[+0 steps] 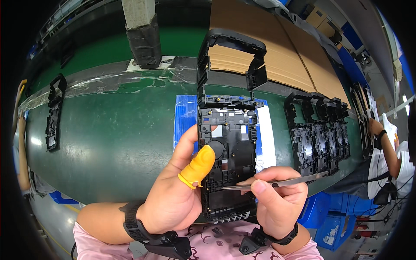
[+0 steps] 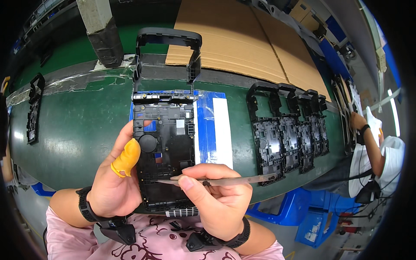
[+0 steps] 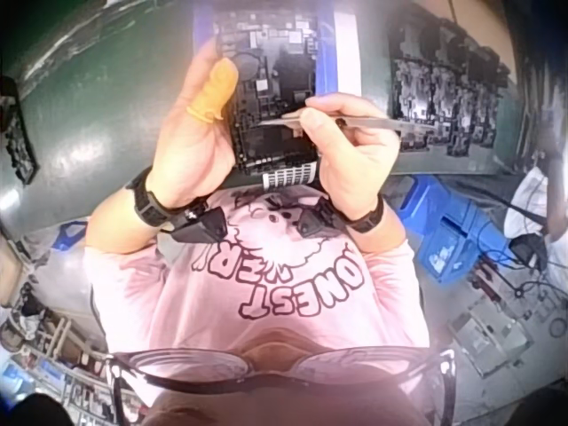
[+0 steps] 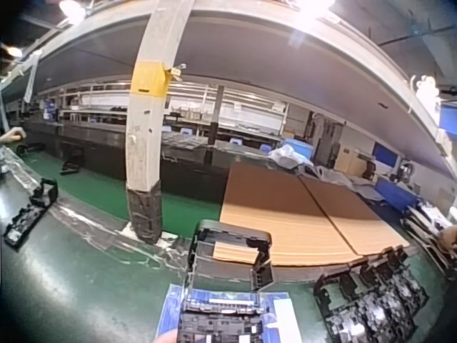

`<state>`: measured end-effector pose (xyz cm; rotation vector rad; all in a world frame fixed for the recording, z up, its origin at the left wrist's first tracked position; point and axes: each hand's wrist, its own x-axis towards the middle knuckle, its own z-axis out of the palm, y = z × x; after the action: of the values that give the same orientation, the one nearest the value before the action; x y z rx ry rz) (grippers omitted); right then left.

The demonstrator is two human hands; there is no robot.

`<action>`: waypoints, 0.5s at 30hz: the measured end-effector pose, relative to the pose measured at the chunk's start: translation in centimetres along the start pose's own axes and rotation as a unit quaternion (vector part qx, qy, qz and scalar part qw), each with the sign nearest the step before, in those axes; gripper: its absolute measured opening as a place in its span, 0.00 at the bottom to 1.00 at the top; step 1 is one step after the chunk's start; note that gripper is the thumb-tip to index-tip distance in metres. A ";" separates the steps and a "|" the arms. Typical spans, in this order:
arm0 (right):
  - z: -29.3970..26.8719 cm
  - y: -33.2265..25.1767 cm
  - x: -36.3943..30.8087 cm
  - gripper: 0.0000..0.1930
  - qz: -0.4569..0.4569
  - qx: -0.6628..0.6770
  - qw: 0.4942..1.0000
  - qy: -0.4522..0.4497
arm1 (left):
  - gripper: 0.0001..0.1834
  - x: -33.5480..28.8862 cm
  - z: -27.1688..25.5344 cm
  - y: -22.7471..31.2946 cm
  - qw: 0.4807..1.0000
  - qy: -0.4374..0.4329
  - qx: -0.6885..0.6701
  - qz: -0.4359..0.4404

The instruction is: Assembling components into a black plastic device casing using tweezers.

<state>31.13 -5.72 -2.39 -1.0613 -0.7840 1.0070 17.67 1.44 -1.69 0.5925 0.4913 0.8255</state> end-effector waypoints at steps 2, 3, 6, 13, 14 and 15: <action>-0.1 0.1 0.0 0.08 0.000 -0.002 1.000 -0.001 | 0.28 0.0 -0.3 -0.2 0.997 -0.010 -0.081 -0.012; -0.2 0.1 0.0 0.08 0.001 -0.004 1.000 -0.003 | 0.28 -0.1 -0.4 -0.3 0.997 -0.010 -0.079 -0.012; -0.3 0.0 0.0 0.09 -0.003 -0.008 1.000 0.001 | 0.46 -0.2 -0.7 -0.2 0.999 -0.026 0.035 -0.001; -3.1 -0.9 0.4 0.07 -0.045 0.053 0.994 0.080 | 0.46 0.2 -0.9 1.3 0.989 -0.018 0.032 0.144; -3.3 -0.7 0.4 0.07 -0.048 0.050 0.994 0.085 | 0.44 0.6 -0.8 1.7 0.983 -0.017 0.086 0.163; -3.5 -0.5 0.3 0.08 -0.011 -0.004 0.995 0.103 | 0.45 0.8 -0.9 2.0 0.973 -0.017 0.140 0.182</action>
<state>34.49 -6.64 -3.03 -1.1397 -0.6304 0.8604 16.52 3.42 -1.13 0.9747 0.4771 1.1010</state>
